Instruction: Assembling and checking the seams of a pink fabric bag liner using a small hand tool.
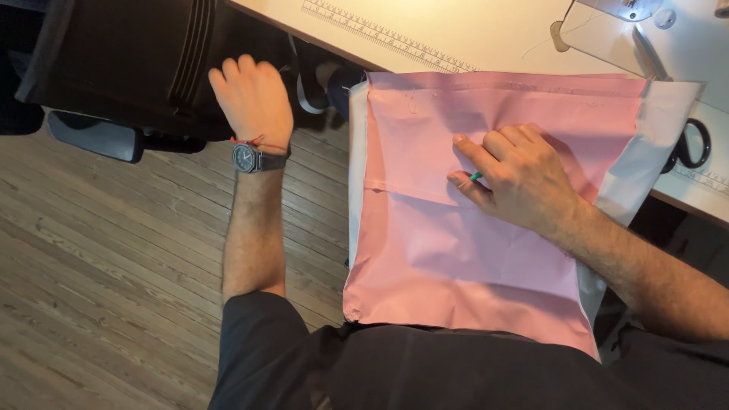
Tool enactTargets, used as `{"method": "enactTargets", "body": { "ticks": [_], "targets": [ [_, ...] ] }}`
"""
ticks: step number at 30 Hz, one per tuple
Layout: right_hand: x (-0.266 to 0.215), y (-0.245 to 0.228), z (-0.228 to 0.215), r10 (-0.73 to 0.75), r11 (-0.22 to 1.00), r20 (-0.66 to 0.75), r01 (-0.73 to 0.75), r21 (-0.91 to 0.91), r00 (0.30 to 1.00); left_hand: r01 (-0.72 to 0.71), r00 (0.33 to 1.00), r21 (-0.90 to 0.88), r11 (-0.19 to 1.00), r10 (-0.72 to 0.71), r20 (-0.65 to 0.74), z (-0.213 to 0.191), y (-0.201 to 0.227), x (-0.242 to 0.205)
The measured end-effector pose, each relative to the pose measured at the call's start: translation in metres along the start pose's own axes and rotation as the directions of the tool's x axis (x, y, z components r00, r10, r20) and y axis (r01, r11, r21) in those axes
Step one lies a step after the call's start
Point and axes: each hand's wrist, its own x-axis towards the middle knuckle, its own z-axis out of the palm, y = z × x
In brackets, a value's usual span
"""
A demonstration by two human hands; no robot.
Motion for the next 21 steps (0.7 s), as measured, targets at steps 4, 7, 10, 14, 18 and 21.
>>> {"method": "enactTargets", "body": {
  "ticks": [4,7,10,14,18,21],
  "targets": [
    [0.001,0.001,0.002,0.000,1.000,0.012,0.000,0.007,1.000,0.017,0.982,-0.268,0.963,0.035,0.188,-0.025,0.029,-0.002],
    [0.001,0.000,0.000,-0.004,1.000,0.012,0.004,0.004,1.000,-0.042,0.987,-0.647,0.761,0.131,0.091,-0.048,0.076,0.001],
    [0.002,-0.002,-0.002,-0.010,1.000,0.008,0.010,0.002,1.000,-0.090,0.983,-0.673,0.734,0.173,0.057,-0.043,0.107,-0.003],
    [0.000,0.000,-0.002,-0.003,1.000,0.004,0.003,-0.005,1.000,-0.164,0.979,-0.632,0.757,0.201,-0.013,-0.008,0.121,-0.016],
    [-0.001,0.002,0.000,-0.003,1.000,-0.012,0.003,0.018,1.000,-0.151,0.984,-0.662,0.734,0.179,-0.026,0.003,0.105,-0.010],
    [-0.002,0.001,-0.001,-0.005,1.000,0.017,0.005,0.002,1.000,-0.129,0.990,0.012,0.992,0.128,0.062,0.016,0.065,-0.002]
  ]
}}
